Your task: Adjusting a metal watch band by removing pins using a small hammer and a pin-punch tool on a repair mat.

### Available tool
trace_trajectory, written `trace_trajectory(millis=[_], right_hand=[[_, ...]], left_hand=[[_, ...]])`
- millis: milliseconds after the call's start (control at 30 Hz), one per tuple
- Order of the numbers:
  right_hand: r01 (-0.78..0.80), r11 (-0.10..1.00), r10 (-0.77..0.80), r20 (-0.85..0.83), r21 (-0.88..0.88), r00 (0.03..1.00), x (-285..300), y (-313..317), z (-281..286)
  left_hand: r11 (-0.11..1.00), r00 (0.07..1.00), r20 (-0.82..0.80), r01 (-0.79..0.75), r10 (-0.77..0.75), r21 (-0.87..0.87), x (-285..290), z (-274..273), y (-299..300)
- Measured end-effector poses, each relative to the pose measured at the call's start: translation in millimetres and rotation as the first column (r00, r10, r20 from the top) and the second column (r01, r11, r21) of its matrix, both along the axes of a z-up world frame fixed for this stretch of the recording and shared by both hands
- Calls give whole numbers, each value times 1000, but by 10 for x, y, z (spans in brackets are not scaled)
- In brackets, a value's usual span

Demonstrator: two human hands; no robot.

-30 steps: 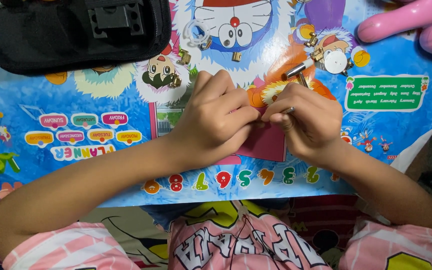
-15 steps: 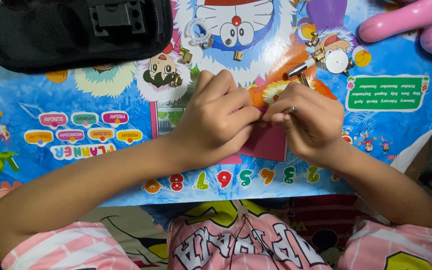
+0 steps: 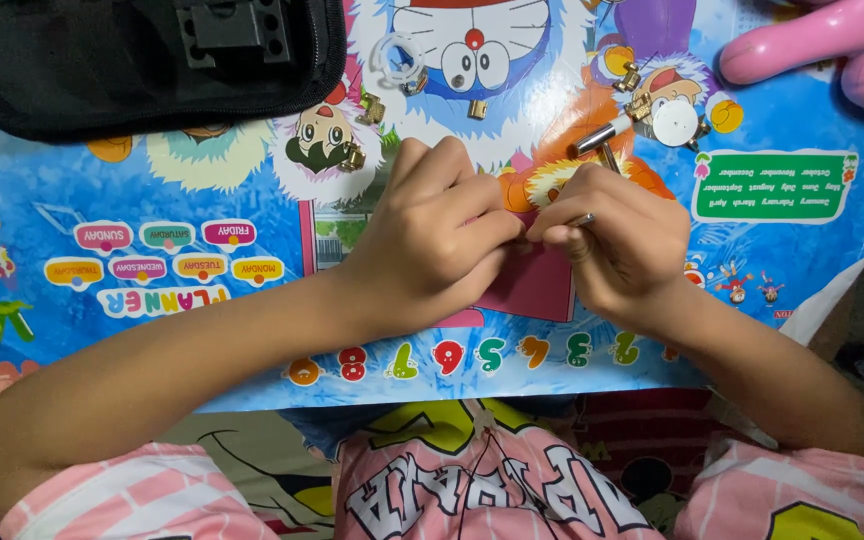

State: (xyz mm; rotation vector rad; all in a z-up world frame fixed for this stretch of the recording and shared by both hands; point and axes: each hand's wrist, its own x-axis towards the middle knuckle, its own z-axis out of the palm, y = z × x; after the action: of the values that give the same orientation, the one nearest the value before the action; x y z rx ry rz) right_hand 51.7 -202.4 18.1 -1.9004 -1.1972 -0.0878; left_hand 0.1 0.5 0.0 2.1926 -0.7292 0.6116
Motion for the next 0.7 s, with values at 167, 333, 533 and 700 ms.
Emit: trace_trajectory(millis=[167, 333, 533, 700], right_hand=[[-13, 1000, 13, -13, -3, 1000, 7, -5, 10], [-18, 1000, 18, -10, -4, 1000, 7, 1, 7], [-18, 999, 18, 24, 26, 1000, 8, 4, -24], [-25, 999, 25, 21, 22, 999, 11, 11, -6]], left_hand=[[1000, 1000, 7, -1, 1, 10, 0, -13, 2], [1000, 1000, 25, -14, 14, 19, -2, -22, -3], [1000, 1000, 18, -12, 12, 8, -2, -25, -3], [1000, 1000, 26, -12, 12, 2, -2, -13, -3]])
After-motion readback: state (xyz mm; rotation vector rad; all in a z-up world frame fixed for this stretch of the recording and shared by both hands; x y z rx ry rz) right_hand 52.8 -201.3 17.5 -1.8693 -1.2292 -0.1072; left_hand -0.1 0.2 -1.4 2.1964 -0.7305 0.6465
